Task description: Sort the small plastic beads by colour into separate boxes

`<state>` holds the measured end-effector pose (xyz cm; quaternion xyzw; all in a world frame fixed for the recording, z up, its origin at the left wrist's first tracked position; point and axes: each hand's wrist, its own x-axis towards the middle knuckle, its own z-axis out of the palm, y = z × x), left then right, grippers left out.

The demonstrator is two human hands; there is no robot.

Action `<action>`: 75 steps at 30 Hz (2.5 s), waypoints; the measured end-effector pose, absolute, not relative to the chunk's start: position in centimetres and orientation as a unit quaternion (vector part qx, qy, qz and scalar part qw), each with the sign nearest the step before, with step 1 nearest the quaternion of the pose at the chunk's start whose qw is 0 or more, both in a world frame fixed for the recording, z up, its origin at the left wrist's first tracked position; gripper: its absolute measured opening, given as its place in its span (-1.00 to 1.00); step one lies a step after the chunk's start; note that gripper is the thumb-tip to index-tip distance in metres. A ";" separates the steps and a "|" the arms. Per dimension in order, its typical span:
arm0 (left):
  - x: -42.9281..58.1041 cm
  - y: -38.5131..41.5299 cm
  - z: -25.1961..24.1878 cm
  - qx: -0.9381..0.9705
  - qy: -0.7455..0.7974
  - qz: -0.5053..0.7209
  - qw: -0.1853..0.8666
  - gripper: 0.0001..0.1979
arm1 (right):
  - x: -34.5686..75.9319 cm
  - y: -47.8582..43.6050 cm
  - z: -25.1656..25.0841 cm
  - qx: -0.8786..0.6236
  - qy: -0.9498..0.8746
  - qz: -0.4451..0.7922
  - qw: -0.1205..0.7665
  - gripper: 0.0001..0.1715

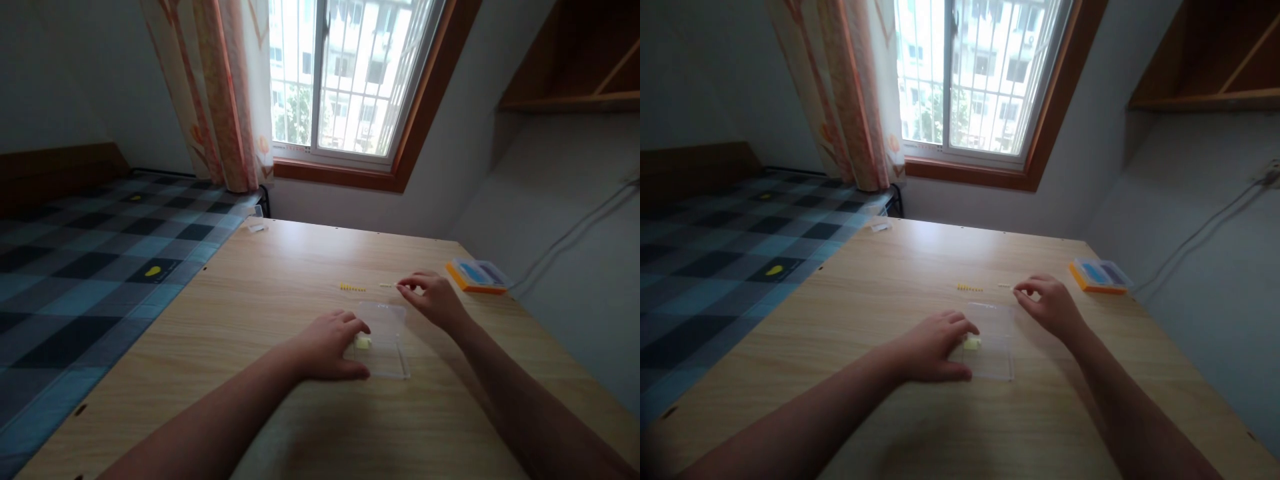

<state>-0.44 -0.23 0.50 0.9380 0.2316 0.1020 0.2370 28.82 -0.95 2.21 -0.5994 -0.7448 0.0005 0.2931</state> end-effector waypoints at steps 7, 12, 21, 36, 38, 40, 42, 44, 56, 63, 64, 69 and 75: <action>-0.2 -0.2 0.2 0.938 0.234 0.102 0.234 -0.36 | 28.8 -9.0 2.8 -0.474 -0.834 0.182 0.216 -0.77; -0.1 -0.3 0.2 0.938 0.238 0.099 0.231 -0.38 | 25.4 -9.2 0.9 -0.469 -0.853 0.166 0.158 -0.79; 0.1 -0.3 0.3 0.937 0.237 0.100 0.237 -0.38 | 23.6 -8.3 -0.5 -0.521 -0.839 0.066 0.143 -0.73; 0.1 -0.4 0.2 0.937 0.238 0.108 0.233 -0.40 | 23.6 -8.6 -0.8 -0.492 -0.851 0.077 0.169 -0.73; 0.1 -0.4 0.2 0.938 0.237 0.108 0.231 -0.39 | 23.5 -8.6 -0.9 -0.496 -0.849 0.076 0.169 -0.72; 0.1 -0.4 0.2 0.938 0.237 0.106 0.229 -0.39 | 23.3 -8.5 -1.0 -0.499 -0.847 0.073 0.168 -0.71; 0.1 -0.4 0.3 0.938 0.238 0.105 0.228 -0.39 | 23.3 -8.4 -1.1 -0.501 -0.846 0.070 0.170 -0.71; 0.1 -0.4 0.3 0.938 0.240 0.105 0.228 -0.40 | 23.2 -8.3 -1.2 -0.502 -0.844 0.067 0.176 -0.71; 0.0 -0.4 0.4 0.939 0.235 0.104 0.228 -0.40 | 23.2 -8.4 -1.2 -0.498 -0.843 0.081 0.187 -0.72; 0.0 -0.4 0.5 0.938 0.238 0.103 0.229 -0.40 | 23.1 -8.5 -1.2 -0.502 -0.842 0.076 0.182 -0.72; 0.0 -0.4 0.5 0.938 0.238 0.104 0.229 -0.40 | 23.1 -8.5 -1.2 -0.501 -0.842 0.077 0.184 -0.72; 0.0 -0.4 0.3 0.939 0.238 0.101 0.229 -0.41 | 23.1 -8.4 -1.2 -0.505 -0.838 0.092 0.187 -0.72; -0.1 -0.4 0.2 0.940 0.238 0.102 0.224 -0.39 | 22.8 -8.3 -1.3 -0.518 -0.832 0.078 0.181 -0.74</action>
